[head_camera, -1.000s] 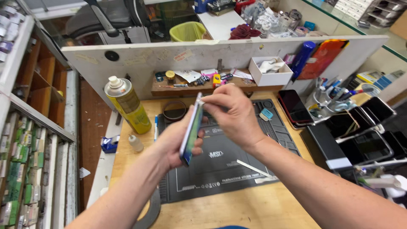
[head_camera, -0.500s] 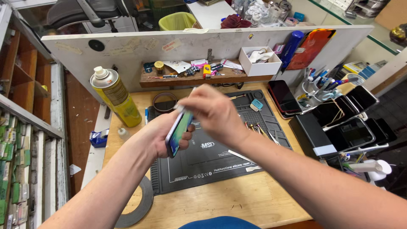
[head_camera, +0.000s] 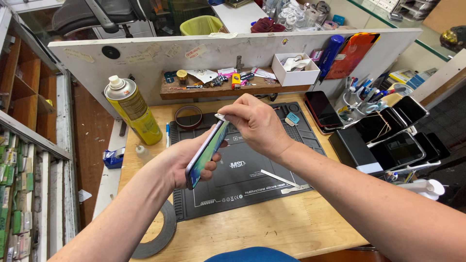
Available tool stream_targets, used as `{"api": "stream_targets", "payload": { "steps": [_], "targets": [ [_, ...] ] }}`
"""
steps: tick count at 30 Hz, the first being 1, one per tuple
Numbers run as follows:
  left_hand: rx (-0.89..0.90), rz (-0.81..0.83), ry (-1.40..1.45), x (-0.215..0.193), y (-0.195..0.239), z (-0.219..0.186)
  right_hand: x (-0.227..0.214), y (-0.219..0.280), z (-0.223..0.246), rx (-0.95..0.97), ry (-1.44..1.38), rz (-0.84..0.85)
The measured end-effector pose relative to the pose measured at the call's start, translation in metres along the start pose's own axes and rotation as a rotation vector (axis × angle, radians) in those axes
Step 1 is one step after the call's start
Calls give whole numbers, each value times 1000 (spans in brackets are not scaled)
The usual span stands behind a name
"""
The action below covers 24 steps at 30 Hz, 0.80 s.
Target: The person wipes a smartphone with a cloth, then sprays a cleaning solution onto the cloth and continues wiping the phone's screen and back. The person uses a screwdriver to pry at the phone's edge and then resumes wiping the device.
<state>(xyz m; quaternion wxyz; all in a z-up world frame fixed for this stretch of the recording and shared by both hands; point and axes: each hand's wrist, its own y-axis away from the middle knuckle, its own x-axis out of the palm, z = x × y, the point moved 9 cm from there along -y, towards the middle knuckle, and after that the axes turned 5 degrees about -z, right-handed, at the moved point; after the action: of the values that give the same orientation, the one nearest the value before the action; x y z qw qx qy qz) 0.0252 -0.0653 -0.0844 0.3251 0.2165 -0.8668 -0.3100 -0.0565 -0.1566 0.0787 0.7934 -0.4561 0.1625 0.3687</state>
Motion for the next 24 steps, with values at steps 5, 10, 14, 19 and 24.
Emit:
{"api": "stream_targets", "payload": {
  "steps": [5,10,14,19,24],
  "targets": [
    [51,64,138,1,-9,-7,13,32,48,-300,-129,-10],
    [48,131,161,-8,-13,-8,14,18,2,-104,-50,-30],
    [43,118,245,-13,-16,-4,-8,-5,-46,107,-32,-97],
    [193,353,404,18,-3,-22,7,6,3,-44,65,86],
    [187,544,495,52,30,-30,11,4,45,-251,23,147]
  ]
}}
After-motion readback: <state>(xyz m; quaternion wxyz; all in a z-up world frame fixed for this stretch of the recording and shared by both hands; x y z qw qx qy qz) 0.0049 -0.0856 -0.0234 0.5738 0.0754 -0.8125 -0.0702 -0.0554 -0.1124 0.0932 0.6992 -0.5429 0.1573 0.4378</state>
